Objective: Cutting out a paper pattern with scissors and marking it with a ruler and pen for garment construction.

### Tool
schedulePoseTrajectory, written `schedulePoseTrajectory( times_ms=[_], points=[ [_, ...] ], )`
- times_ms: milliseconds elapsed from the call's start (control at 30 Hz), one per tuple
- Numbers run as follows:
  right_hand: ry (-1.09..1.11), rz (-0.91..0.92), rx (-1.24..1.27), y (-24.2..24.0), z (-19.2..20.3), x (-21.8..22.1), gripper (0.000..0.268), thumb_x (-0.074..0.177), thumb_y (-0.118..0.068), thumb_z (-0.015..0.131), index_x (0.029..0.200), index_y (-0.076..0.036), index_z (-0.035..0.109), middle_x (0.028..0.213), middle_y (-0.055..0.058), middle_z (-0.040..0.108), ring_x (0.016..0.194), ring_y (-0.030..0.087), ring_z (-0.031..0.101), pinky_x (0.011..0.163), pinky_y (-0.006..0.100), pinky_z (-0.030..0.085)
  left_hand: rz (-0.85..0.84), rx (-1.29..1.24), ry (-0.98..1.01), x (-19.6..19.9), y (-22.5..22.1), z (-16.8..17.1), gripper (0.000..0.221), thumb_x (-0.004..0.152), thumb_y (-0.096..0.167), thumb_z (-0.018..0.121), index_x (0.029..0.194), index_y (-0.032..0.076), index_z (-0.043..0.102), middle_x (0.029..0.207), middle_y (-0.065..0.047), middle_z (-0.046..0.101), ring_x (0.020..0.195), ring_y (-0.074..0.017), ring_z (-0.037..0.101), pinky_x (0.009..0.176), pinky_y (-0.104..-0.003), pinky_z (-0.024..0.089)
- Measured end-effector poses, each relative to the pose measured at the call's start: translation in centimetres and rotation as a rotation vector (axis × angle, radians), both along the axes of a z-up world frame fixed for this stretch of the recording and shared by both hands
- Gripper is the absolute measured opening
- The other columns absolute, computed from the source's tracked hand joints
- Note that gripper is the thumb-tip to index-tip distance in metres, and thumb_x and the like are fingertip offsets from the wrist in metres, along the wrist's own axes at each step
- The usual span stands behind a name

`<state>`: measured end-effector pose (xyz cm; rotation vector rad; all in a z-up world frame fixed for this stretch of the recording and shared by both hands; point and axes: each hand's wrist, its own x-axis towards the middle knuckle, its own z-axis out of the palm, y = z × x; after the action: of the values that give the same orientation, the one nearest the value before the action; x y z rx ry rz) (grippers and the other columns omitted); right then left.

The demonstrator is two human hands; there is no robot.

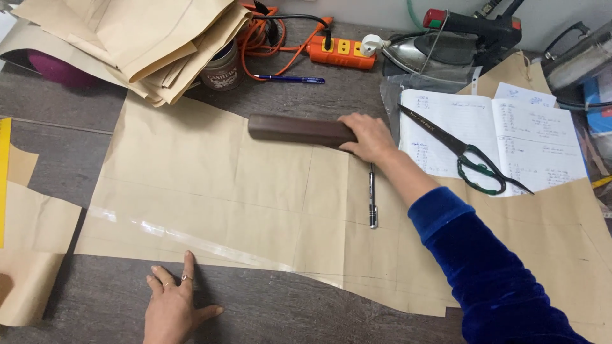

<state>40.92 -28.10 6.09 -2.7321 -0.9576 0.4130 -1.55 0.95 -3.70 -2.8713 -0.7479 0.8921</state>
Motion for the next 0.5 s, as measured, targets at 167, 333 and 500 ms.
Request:
schedulePoseTrajectory(
  times_ms=[167,333,500],
  points=[
    [-0.153,-0.022,0.031,-1.8,-2.5,3.3,0.057,0.079,-0.03,0.076,0.129,-0.014,0.054,0.119,0.011,0.06,0.109,0.032,0.055,0.094,0.048,0.04,0.052,-0.022,0.021,0.5,-0.4,1.1,0.151,0.053,0.087,0.079,0.155,0.028,-0.015,0.146,-0.044,0.009,0.136,-0.0573,0.017,0.106,-0.047,0.035],
    [-0.387,-0.175,0.134,-3.3,-4.8,2.2,0.06,0.075,-0.018,0.079,0.129,-0.005,0.055,0.121,0.014,0.055,0.113,0.032,0.052,0.11,0.054,0.026,0.17,-0.099,0.05,0.9,-0.7,1.8,0.147,0.056,0.079,0.082,0.153,0.034,-0.018,0.15,-0.04,-0.001,0.141,-0.0535,0.01,0.108,-0.047,0.034],
    [-0.303,-0.45,0.363,-5.2,-3.6,-5.7,0.037,0.088,-0.023,0.066,0.12,-0.008,0.057,0.111,0.014,0.053,0.104,0.033,0.054,0.086,0.045,0.044,-0.028,0.022,-0.023,0.3,-0.4,1.1,0.146,0.057,0.088,0.07,0.156,0.021,-0.014,0.142,-0.048,0.012,0.132,-0.0607,0.02,0.105,-0.049,0.034]
  ],
)
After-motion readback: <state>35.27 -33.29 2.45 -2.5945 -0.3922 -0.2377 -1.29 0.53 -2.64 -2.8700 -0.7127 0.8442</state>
